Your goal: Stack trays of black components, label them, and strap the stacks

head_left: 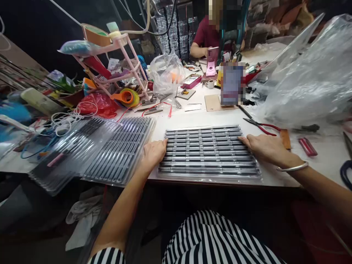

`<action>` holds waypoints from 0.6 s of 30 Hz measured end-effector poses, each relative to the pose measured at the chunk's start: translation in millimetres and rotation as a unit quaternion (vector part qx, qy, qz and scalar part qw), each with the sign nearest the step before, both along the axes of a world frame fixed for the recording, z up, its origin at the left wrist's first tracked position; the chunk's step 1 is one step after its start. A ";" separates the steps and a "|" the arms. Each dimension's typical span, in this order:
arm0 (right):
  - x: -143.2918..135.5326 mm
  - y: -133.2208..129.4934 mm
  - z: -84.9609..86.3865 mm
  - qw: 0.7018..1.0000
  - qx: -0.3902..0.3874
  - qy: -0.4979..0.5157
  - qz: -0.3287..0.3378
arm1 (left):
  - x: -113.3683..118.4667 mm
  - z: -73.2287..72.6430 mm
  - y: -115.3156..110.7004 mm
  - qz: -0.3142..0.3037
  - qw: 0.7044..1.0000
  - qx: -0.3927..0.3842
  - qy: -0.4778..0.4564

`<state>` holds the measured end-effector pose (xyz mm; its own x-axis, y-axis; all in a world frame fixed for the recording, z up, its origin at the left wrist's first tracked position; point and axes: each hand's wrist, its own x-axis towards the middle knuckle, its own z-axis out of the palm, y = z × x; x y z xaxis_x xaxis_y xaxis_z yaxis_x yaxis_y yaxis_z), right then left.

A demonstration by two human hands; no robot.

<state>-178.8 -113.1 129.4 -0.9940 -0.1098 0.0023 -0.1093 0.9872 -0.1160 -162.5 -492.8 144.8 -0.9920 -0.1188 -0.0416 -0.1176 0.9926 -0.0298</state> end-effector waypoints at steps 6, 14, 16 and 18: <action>46.3 2.0 -19.8 0.991 -0.090 0.091 0.034 | 47.7 -18.4 -12.8 -0.042 0.988 0.078 0.126; 74.2 -27.9 -37.6 0.955 -0.251 0.156 -0.016 | 45.2 -36.4 -16.7 0.006 0.935 0.312 0.170; 73.9 -34.4 -34.1 0.937 -0.314 0.147 -0.030 | 42.3 -34.7 -15.6 0.010 0.907 0.379 0.181; 74.1 -37.4 -31.8 0.921 -0.362 0.138 -0.042 | 42.6 -32.9 -15.9 0.010 0.886 0.427 0.182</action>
